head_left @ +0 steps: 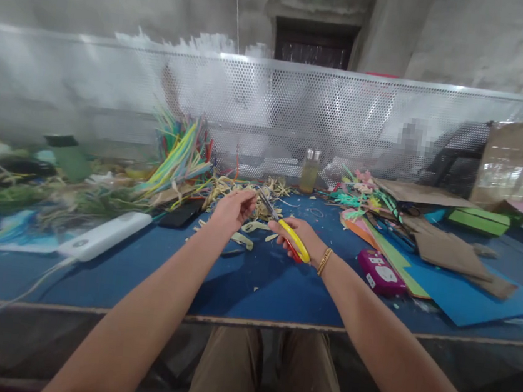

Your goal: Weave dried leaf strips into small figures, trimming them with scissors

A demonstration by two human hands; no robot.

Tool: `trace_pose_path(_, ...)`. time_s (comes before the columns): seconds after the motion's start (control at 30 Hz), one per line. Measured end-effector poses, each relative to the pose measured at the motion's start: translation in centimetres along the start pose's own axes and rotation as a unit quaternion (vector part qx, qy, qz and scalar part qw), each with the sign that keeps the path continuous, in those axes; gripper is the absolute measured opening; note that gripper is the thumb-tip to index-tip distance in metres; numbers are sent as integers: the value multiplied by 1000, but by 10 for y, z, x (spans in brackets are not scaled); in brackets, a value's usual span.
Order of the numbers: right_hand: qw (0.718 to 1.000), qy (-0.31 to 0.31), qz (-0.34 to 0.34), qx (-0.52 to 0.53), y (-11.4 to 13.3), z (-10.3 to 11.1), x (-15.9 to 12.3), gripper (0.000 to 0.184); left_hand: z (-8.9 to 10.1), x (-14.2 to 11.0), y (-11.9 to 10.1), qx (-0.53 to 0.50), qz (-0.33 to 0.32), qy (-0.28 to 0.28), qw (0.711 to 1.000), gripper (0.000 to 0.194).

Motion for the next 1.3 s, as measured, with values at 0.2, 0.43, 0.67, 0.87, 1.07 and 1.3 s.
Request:
trace_pose_path(0.2,1000,-17,15,-7,-1,1,2,41,-4,-5,3,10,2,-5,1000,8)
trace_pose_path(0.43,999,-21,24,-6,-2,2,2,37,-6,-8,4,9,11,-6,1000,7)
trace_pose_path(0.67,999,-29,25,-5,0,1,1,40,-5,-5,9,-11,29,2,1000,6)
trace_pose_path(0.87,999,-35,28,-8,0,0,2,38,-3,1,16,-42,44,-2,998,6)
trace_pose_path(1.07,998,-46,28,-12,-4,0,6,38,-1,2,19,-54,44,-14,997,7)
trace_pose_path(1.3,997,-58,42,-28,-2,0,4,38,0,3,19,-54,47,-19,997,7)
Point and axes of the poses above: each hand's wrist, its own x-axis towards the middle knuckle, its own z-axis out of the back of the hand, y = z × x, the point moved 6 cm from there along x, towards the middle knuckle, and after that the axes turned 11 degrees about -x, right-handed, at the moved point
